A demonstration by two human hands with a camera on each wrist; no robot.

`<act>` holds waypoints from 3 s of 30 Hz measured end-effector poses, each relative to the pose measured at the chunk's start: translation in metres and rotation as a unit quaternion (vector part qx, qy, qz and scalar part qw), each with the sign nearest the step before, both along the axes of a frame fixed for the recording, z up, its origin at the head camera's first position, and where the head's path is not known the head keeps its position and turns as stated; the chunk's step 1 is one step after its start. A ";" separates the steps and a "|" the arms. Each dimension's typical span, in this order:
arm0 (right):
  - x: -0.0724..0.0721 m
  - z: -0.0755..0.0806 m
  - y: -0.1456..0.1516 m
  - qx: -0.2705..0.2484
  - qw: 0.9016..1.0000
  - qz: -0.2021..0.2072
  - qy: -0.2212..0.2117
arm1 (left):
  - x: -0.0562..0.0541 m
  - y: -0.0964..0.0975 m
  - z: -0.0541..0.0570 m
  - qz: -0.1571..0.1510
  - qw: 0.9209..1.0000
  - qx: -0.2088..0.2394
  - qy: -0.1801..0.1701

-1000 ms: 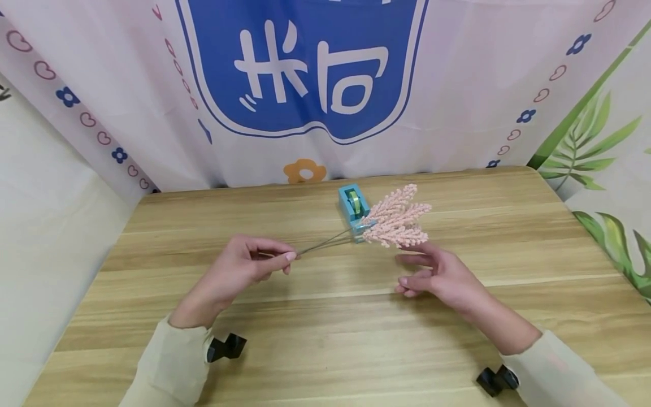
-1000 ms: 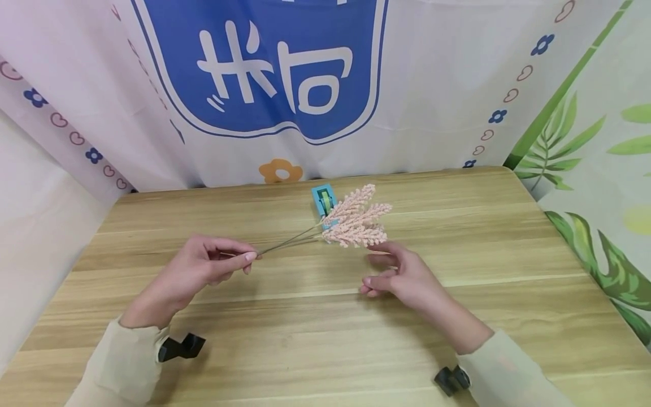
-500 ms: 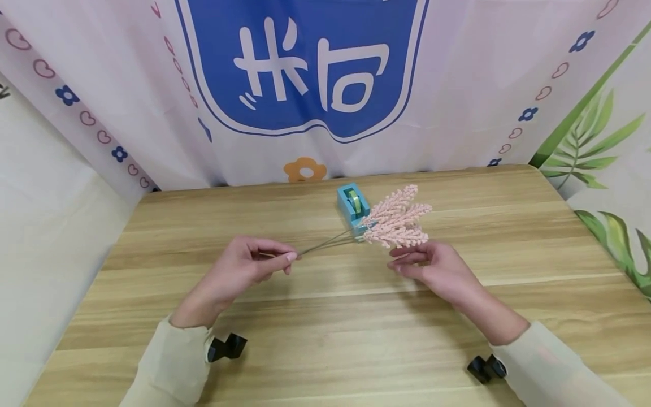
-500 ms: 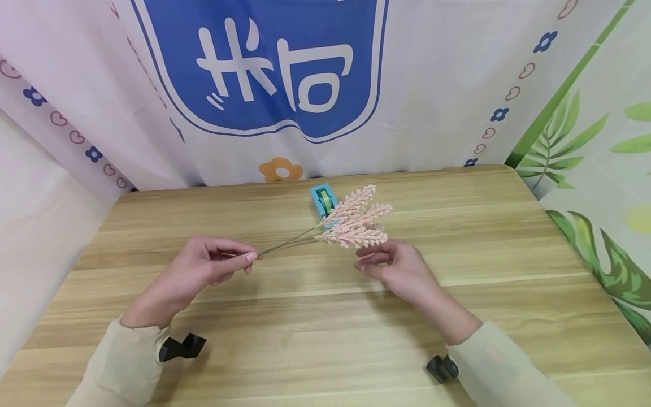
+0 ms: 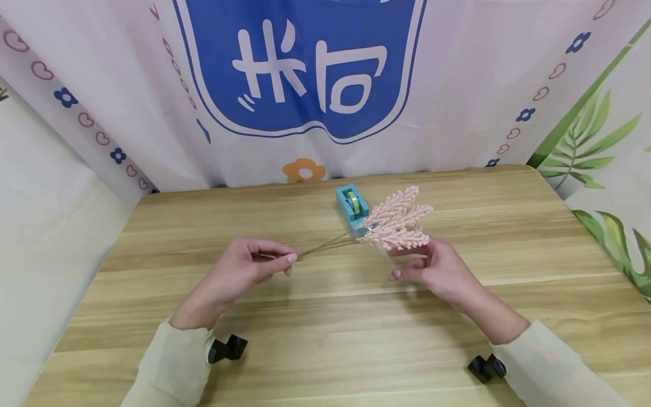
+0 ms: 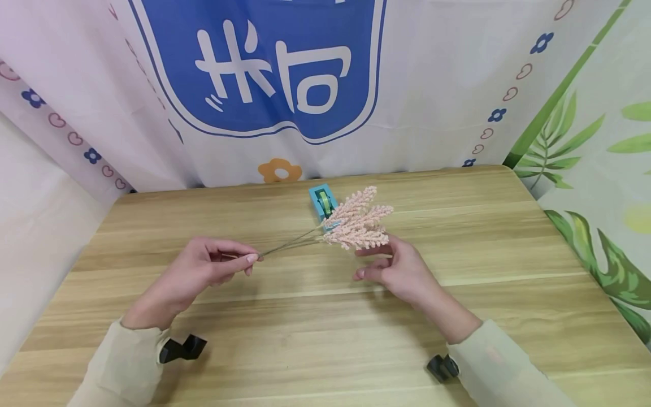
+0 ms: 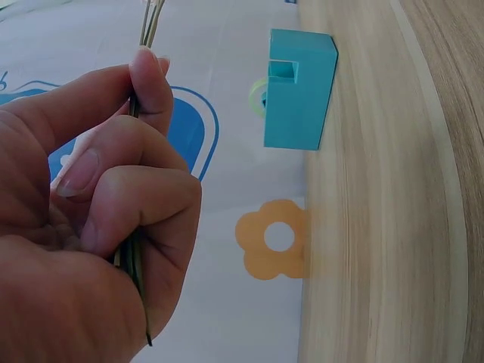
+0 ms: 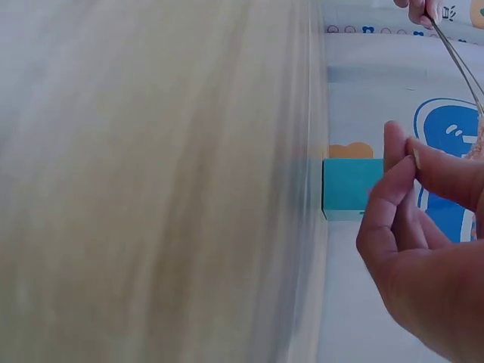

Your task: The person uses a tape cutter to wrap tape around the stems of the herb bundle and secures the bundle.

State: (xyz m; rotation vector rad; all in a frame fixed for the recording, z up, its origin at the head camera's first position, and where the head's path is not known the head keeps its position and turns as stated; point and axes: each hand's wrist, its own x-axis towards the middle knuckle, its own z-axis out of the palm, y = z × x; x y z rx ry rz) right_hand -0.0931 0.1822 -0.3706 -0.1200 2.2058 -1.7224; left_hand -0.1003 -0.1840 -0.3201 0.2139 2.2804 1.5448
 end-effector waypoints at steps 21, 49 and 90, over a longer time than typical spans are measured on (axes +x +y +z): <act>-0.006 -0.004 0.003 -0.017 0.999 -0.008 -0.048 | 0.005 -0.006 -0.001 0.008 1.000 0.000 0.000; -0.026 0.087 -0.006 0.038 0.999 -0.004 0.004 | 0.017 0.011 -0.018 -0.095 0.989 -0.101 0.047; 0.022 0.028 -0.031 -0.110 0.987 -0.115 -0.019 | -0.006 0.122 -0.004 0.008 1.000 0.006 -0.024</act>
